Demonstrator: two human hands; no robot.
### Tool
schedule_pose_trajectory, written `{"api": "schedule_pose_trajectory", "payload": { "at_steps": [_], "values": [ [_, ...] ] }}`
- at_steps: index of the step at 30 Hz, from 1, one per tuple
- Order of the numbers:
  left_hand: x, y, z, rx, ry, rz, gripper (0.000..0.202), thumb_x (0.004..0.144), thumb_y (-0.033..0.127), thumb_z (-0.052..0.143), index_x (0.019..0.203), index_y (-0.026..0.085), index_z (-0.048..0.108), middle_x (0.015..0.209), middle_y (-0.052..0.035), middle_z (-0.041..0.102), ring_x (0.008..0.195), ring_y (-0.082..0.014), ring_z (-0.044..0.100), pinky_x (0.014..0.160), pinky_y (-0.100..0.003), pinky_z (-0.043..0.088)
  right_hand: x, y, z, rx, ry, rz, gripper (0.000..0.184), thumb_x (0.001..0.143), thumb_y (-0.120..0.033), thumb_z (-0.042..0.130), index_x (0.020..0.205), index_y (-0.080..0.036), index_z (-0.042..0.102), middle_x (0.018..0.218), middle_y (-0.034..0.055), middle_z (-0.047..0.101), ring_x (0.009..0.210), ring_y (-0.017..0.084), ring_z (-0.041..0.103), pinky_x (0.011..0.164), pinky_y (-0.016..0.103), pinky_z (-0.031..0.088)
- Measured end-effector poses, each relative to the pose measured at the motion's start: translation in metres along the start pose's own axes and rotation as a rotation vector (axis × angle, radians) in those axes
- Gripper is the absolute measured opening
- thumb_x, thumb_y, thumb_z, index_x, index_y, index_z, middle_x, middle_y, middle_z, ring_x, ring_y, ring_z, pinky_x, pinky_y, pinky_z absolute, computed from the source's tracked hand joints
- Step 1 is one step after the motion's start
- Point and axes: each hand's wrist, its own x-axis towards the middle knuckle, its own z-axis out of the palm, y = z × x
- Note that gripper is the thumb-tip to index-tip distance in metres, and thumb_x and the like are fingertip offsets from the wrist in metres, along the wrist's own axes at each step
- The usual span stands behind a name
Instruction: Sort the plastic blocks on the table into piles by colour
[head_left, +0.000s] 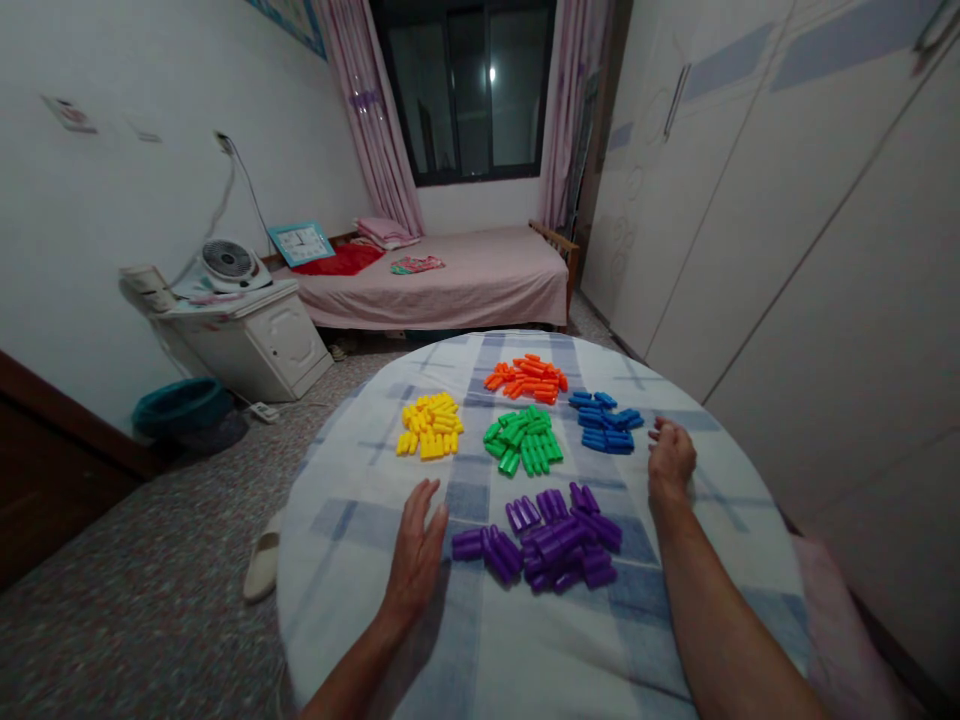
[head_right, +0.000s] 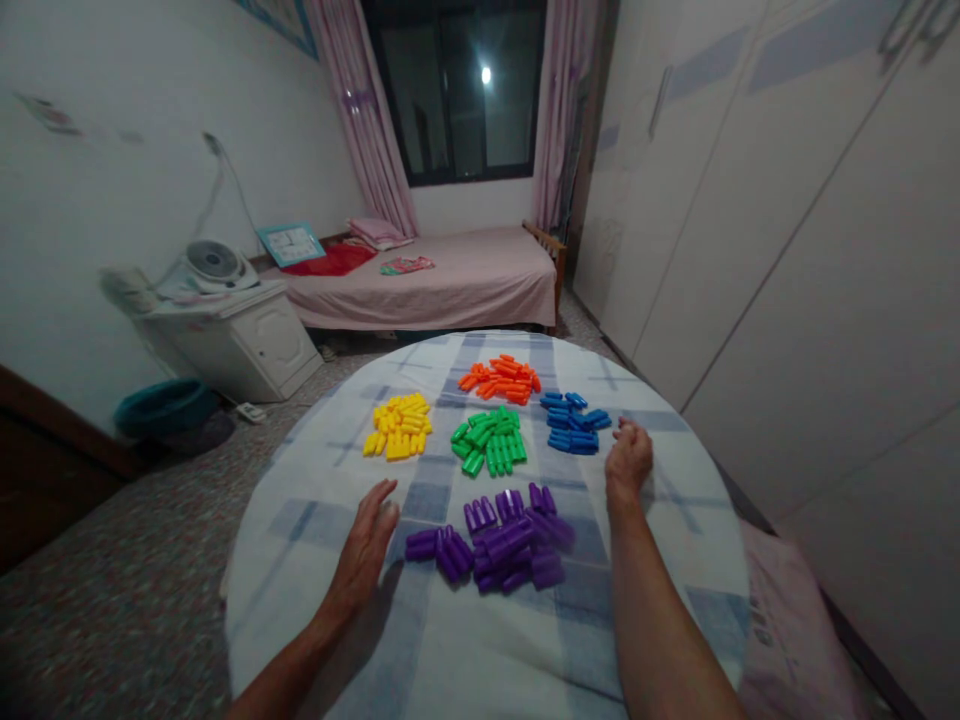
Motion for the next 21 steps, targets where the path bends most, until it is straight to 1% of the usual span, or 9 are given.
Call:
{"api": "schedule_pose_trajectory", "payload": {
  "at_steps": [2, 4, 7, 10, 12, 14, 17, 19, 21],
  "values": [
    [-0.013, 0.007, 0.004, -0.021, -0.057, -0.003, 0.050, 0.089, 0.046, 0.036, 0.130, 0.020, 0.042, 0.141, -0.0094, 0.039, 0.134, -0.0208, 0.032, 0.113, -0.039, 0.024, 0.006, -0.013, -0.003, 0.093, 0.052, 0.044, 0.046, 0.079, -0.034, 0.028, 0.108, -0.014, 0.057, 0.101, 0.0086, 0.060, 0.085, 0.017, 0.057, 0.069, 0.029, 0.043],
    [-0.023, 0.011, 0.011, -0.032, -0.080, -0.021, 0.052, 0.088, 0.046, 0.036, 0.132, 0.019, 0.040, 0.144, -0.0099, 0.035, 0.136, -0.0207, 0.028, 0.114, -0.039, 0.022, 0.010, -0.030, -0.005, 0.263, 0.057, 0.128, 0.045, 0.074, -0.036, 0.035, 0.106, -0.014, 0.058, 0.102, 0.0077, 0.060, 0.083, 0.015, 0.058, 0.065, 0.025, 0.044],
    [-0.032, 0.014, 0.028, -0.034, -0.083, -0.078, 0.055, 0.089, 0.045, 0.032, 0.135, 0.016, 0.034, 0.147, -0.0115, 0.029, 0.138, -0.0206, 0.023, 0.115, -0.039, 0.020, 0.007, -0.056, -0.003, 0.420, -0.058, 0.224, 0.043, 0.067, -0.038, 0.042, 0.097, -0.014, 0.060, 0.094, 0.0057, 0.062, 0.076, 0.013, 0.059, 0.059, 0.022, 0.044],
    [-0.025, 0.023, 0.048, -0.029, -0.082, -0.112, 0.053, 0.090, 0.042, 0.027, 0.135, 0.014, 0.033, 0.147, -0.0127, 0.029, 0.138, -0.0199, 0.024, 0.114, -0.038, 0.021, -0.003, -0.069, 0.001, 0.412, -0.189, 0.246, 0.038, 0.063, -0.041, 0.046, 0.085, -0.014, 0.062, 0.082, 0.0040, 0.063, 0.069, 0.014, 0.060, 0.054, 0.023, 0.045],
    [-0.013, 0.031, 0.059, -0.032, -0.092, -0.107, 0.051, 0.091, 0.039, 0.025, 0.134, 0.012, 0.034, 0.146, -0.0137, 0.030, 0.137, -0.0197, 0.025, 0.114, -0.038, 0.022, -0.012, -0.071, 0.003, 0.393, -0.252, 0.260, 0.036, 0.063, -0.043, 0.048, 0.081, -0.015, 0.061, 0.077, 0.0035, 0.063, 0.068, 0.015, 0.060, 0.053, 0.023, 0.046],
    [-0.001, 0.039, 0.067, -0.033, -0.084, -0.077, 0.050, 0.091, 0.037, 0.026, 0.133, 0.010, 0.034, 0.145, -0.0155, 0.032, 0.137, -0.0201, 0.026, 0.113, -0.039, 0.022, -0.022, -0.070, 0.001, 0.366, -0.298, 0.261, 0.036, 0.065, -0.045, 0.047, 0.081, -0.015, 0.061, 0.077, 0.0038, 0.063, 0.068, 0.015, 0.061, 0.053, 0.024, 0.047],
    [0.005, 0.044, 0.069, -0.009, -0.041, 0.008, 0.051, 0.090, 0.038, 0.031, 0.133, 0.011, 0.035, 0.144, -0.0163, 0.032, 0.137, -0.0214, 0.025, 0.113, -0.041, 0.022, -0.041, -0.064, -0.011, 0.320, -0.378, 0.219, 0.039, 0.071, -0.047, 0.045, 0.086, -0.017, 0.063, 0.084, 0.0049, 0.065, 0.074, 0.017, 0.062, 0.061, 0.028, 0.049],
    [-0.003, 0.042, 0.066, 0.029, -0.064, 0.061, 0.056, 0.086, 0.043, 0.040, 0.133, 0.014, 0.036, 0.145, -0.0162, 0.031, 0.137, -0.0243, 0.024, 0.112, -0.044, 0.022, -0.057, -0.058, -0.022, 0.288, -0.439, 0.167, 0.040, 0.072, -0.049, 0.046, 0.088, -0.018, 0.065, 0.091, 0.0058, 0.066, 0.085, 0.019, 0.062, 0.073, 0.033, 0.050],
    [-0.017, 0.038, 0.062, 0.092, -0.120, 0.102, 0.067, 0.078, 0.047, 0.053, 0.135, 0.015, 0.036, 0.146, -0.0166, 0.029, 0.137, -0.0288, 0.023, 0.111, -0.047, 0.022, -0.076, -0.050, -0.033, 0.236, -0.500, 0.074, 0.042, 0.075, -0.051, 0.047, 0.093, -0.018, 0.066, 0.102, 0.0075, 0.065, 0.099, 0.022, 0.058, 0.088, 0.038, 0.045]
  ]
}}
